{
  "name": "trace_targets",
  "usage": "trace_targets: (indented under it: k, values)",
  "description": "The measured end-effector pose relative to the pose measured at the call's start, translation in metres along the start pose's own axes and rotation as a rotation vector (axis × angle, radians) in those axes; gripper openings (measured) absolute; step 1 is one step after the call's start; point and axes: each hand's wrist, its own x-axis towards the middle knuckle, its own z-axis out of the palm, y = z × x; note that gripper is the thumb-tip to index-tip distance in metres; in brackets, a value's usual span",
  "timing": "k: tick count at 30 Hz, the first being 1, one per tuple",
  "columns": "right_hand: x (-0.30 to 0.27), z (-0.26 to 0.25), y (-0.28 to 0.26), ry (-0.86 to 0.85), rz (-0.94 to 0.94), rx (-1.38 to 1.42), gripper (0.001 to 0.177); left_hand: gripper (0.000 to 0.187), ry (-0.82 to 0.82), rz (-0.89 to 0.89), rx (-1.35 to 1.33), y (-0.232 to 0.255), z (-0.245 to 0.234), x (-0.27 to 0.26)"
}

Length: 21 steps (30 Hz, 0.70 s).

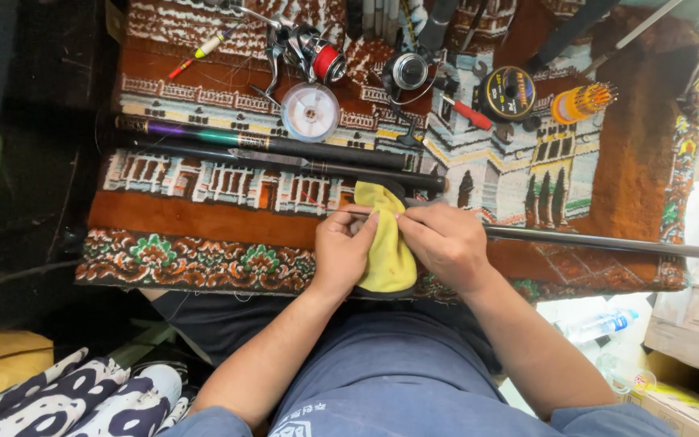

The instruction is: Cleaning a fishing rod section using a yellow cloth.

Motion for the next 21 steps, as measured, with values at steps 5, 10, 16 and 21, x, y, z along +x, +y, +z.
trace_targets:
  k: [5, 10, 16, 21]
  values:
    - [-0.003, -0.007, 0.01, 0.003, -0.001, 0.006, 0.01, 0.011, 0.064, -0.01, -0.031, 0.019, 0.001, 0.002]
    - [0.002, -0.005, 0.003, 0.01, -0.001, 0.045, 0.009, 0.012, 0.045, -0.005, -0.018, 0.004, 0.005, 0.0]
    - [-0.001, -0.007, 0.007, 0.024, -0.01, 0.053, 0.008, 0.014, 0.041, -0.003, -0.015, 0.006, 0.005, 0.002]
    - [-0.004, -0.009, 0.003, 0.005, -0.008, 0.064, 0.009, 0.013, 0.018, 0.018, 0.0, -0.002, 0.009, 0.0]
